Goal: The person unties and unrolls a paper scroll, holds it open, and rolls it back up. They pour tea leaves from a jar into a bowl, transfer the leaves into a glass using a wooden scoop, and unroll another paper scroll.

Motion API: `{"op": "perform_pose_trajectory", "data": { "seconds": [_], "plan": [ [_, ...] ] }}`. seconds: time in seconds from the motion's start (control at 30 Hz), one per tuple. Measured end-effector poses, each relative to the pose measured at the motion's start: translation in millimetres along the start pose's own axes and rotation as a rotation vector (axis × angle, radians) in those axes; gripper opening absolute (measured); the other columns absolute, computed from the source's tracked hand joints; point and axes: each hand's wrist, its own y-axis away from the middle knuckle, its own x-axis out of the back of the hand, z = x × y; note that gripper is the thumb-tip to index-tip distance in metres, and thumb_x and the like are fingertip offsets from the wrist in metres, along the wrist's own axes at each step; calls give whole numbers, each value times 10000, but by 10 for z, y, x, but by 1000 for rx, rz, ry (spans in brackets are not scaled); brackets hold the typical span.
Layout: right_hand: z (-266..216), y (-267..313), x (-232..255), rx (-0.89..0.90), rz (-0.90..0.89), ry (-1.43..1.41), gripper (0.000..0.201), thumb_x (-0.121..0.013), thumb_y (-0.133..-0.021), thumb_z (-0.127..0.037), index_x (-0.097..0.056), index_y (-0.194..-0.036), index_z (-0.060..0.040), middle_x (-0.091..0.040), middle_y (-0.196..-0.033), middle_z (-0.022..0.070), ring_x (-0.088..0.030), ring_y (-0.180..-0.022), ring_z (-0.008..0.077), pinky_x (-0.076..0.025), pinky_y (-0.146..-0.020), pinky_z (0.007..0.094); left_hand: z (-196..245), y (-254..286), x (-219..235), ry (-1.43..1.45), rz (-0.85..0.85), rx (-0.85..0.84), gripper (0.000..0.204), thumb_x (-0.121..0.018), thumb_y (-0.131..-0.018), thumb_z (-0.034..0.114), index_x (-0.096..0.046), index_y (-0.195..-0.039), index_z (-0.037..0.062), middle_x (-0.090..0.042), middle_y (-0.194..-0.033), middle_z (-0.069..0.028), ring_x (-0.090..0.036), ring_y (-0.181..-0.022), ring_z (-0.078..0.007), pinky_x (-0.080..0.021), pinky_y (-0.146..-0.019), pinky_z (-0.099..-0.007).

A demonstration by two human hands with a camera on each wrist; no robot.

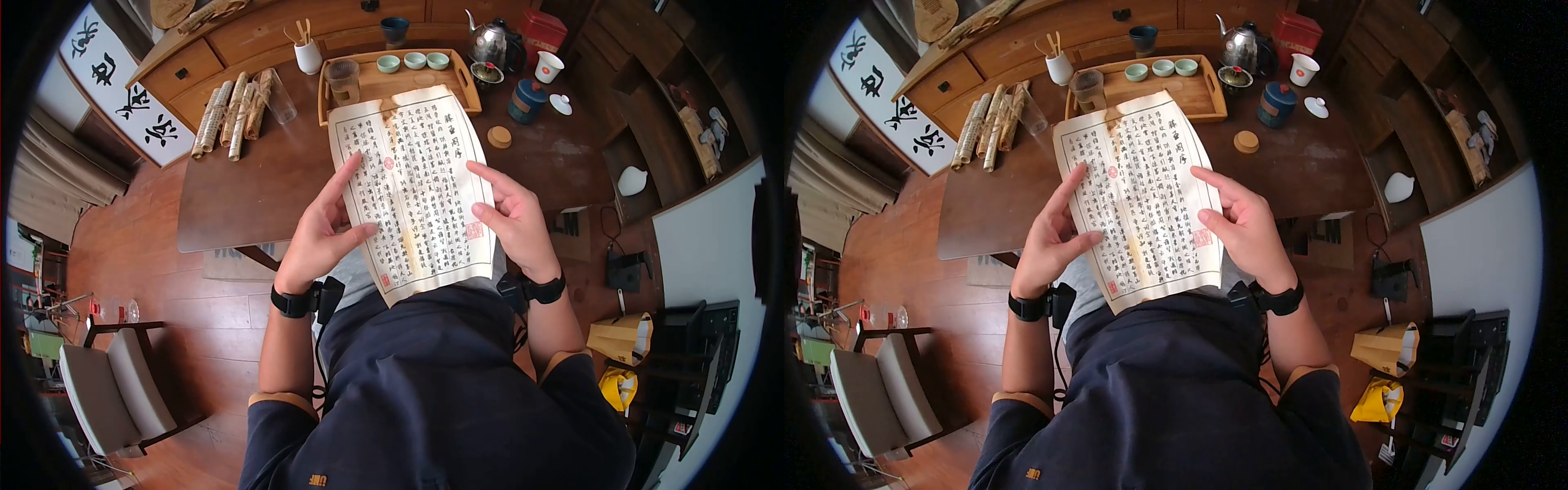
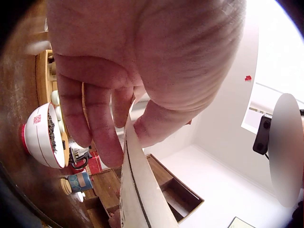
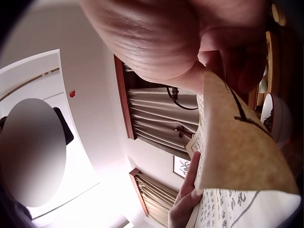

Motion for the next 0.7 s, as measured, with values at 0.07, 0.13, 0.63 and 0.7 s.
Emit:
{"op": "perform_pose_trajectory", "data": {
  "seconds": [0.07, 0.13, 0.63, 0.7],
  "plan": [
    [5, 0, 3, -1, 3, 2, 542, -548, -943, 110, -482, -1471, 13, -677, -1225, 94, -633, -1001, 75, -525, -871, 238, -8, -2, -1, 10, 2, -9, 944, -710, -826, -119, -213, -1613, 34, -429, -1556, -143, -512, -1334, -185, -434, -1096, -340],
    [9, -3, 7, 4, -2, 15, 538, -548, -942, 108, -484, -1468, 15, -676, -1227, 96, -634, -1001, 76, -527, -872, 241, 2, 1, -9, 9, 4, -4, 946, -713, -824, -118, -213, -1613, 34, -428, -1557, -143, -513, -1333, -184, -436, -1095, -339],
    [16, -12, 3, 10, 5, -4, 527, -546, -944, 103, -490, -1461, 19, -674, -1235, 100, -639, -1011, 82, -531, -875, 245, -3, -21, -11, 12, -3, 5, 933, -681, -844, -136, -186, -1616, 34, -475, -1507, -142, -552, -1276, -175, -474, -1048, -327],
    [6, -19, 8, 7, 1, 4, 527, -546, -945, 104, -491, -1462, 17, -674, -1235, 100, -639, -1012, 82, -530, -875, 245, 6, -20, -11, -3, -4, 2, 928, -665, -860, -141, -169, -1622, 45, -535, -1449, -132, -586, -1217, -156, -503, -1000, -307]
  ]
}}
